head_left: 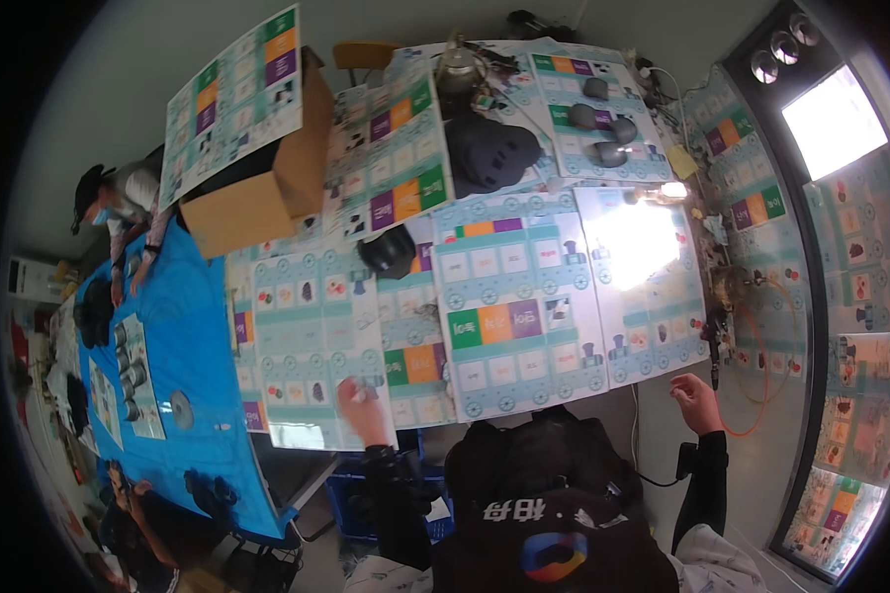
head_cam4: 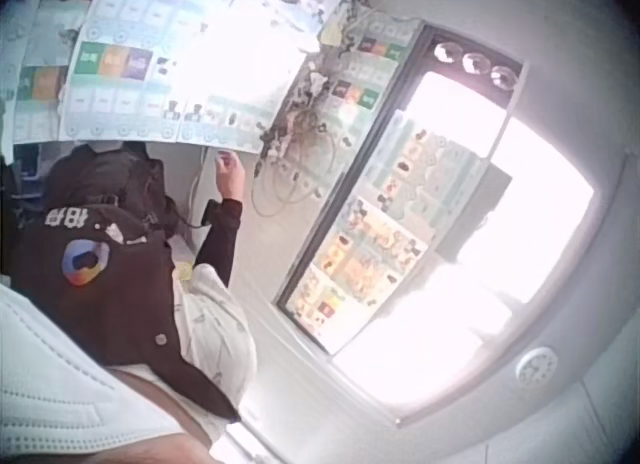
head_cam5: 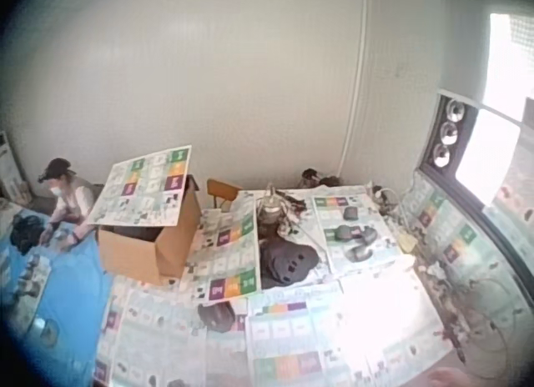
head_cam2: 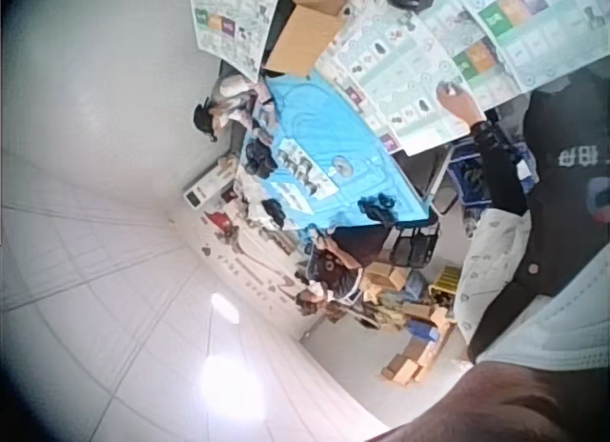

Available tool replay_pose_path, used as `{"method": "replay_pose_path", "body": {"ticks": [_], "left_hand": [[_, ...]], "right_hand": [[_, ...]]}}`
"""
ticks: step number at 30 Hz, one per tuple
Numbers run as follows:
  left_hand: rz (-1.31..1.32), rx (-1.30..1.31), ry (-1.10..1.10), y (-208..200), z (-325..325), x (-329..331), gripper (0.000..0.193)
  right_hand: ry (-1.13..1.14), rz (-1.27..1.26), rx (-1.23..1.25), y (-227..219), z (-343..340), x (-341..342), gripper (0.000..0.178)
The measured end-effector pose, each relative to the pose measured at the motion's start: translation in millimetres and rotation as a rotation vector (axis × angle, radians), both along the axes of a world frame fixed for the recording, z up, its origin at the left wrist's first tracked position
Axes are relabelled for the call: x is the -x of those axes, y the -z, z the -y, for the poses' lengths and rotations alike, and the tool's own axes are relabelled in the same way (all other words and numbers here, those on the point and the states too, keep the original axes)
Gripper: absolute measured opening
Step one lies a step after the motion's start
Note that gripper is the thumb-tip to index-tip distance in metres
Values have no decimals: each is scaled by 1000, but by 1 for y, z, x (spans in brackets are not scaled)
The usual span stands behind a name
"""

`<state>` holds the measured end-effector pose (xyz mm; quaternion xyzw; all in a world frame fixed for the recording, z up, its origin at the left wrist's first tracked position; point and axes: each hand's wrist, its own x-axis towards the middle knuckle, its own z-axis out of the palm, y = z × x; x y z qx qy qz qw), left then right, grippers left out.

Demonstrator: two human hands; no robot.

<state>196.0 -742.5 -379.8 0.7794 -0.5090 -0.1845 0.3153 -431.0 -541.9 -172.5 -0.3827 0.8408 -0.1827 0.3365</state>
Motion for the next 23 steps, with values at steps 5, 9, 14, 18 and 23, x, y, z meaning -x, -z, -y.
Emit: {"method": "replay_pose_path", "body": {"ticks": [5, 9, 14, 18, 23], "left_hand": [[-338, 70, 541, -67, 162, 317, 54], [183, 137, 316, -47, 304, 429, 90], [421, -223, 87, -40, 408, 499, 102], [606, -237, 120, -22, 425, 530, 96], [672, -240, 206, -9, 424, 568, 79]], "right_hand": [[147, -99, 10, -2, -35, 112, 19], [215, -117, 47, 25, -65, 191, 19], [232, -168, -122, 43, -99, 237, 18], [360, -52, -154, 61, -112, 259, 18], [312, -78, -215, 79, -108, 284, 19]]}}
